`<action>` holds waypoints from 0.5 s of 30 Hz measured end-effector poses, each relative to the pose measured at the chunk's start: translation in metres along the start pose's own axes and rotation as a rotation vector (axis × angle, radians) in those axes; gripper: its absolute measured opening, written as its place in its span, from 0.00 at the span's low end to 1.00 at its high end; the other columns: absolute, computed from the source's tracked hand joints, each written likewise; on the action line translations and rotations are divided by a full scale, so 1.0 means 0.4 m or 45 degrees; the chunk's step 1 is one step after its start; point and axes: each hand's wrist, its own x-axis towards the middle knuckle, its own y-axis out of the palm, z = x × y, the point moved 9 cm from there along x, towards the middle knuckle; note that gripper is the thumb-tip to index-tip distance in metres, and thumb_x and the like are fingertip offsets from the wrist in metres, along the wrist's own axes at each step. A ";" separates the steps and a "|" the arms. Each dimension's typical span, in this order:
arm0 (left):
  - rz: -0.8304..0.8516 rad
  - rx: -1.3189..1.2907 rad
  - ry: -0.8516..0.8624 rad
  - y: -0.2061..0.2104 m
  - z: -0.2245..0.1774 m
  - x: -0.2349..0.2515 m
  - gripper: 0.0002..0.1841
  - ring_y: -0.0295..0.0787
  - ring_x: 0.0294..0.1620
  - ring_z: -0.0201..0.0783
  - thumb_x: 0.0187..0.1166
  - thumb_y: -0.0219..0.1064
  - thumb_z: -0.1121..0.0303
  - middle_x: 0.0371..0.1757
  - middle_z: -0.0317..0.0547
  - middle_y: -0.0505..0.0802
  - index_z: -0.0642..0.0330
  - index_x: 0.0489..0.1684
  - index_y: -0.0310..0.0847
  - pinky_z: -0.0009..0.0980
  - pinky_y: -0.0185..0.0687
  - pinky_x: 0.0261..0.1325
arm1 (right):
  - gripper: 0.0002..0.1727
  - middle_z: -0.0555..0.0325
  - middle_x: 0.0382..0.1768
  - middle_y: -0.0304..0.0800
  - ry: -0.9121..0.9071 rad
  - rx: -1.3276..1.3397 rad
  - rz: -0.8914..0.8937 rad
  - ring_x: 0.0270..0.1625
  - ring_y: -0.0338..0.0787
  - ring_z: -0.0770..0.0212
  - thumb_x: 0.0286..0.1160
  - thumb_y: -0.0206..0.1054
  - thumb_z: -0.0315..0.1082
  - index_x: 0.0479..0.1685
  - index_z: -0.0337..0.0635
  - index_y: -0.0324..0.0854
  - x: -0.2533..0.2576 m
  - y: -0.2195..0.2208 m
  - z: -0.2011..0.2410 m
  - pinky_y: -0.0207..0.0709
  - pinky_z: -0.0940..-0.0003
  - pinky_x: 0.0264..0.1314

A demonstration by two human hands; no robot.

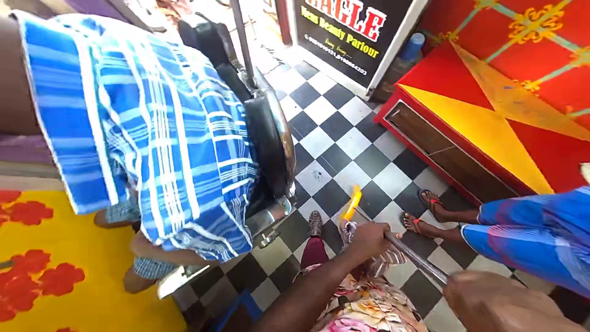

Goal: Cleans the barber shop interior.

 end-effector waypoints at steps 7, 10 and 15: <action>-0.237 0.080 -0.169 -0.264 0.207 0.084 0.21 0.87 0.65 0.65 0.86 0.64 0.51 0.63 0.62 0.91 0.53 0.69 0.83 0.68 0.79 0.64 | 0.27 0.63 0.19 0.74 -0.237 -0.080 -0.341 0.26 0.80 0.72 0.91 0.54 0.55 0.22 0.47 0.73 0.083 0.022 -0.210 0.76 0.77 0.35; -0.458 0.094 -0.328 -0.411 0.349 0.097 0.22 0.87 0.66 0.64 0.88 0.59 0.49 0.64 0.62 0.90 0.52 0.70 0.82 0.67 0.80 0.64 | 0.29 0.60 0.21 0.78 -0.215 -0.098 -0.350 0.30 0.83 0.69 0.91 0.53 0.55 0.22 0.44 0.76 0.129 0.050 -0.323 0.80 0.74 0.39; -0.534 0.216 -0.410 -0.525 0.369 0.093 0.25 0.89 0.62 0.63 0.88 0.57 0.44 0.58 0.61 0.92 0.54 0.64 0.84 0.65 0.83 0.62 | 0.27 0.58 0.18 0.72 -0.263 -0.024 -0.294 0.25 0.78 0.64 0.91 0.55 0.49 0.19 0.45 0.70 0.142 0.005 -0.309 0.76 0.67 0.34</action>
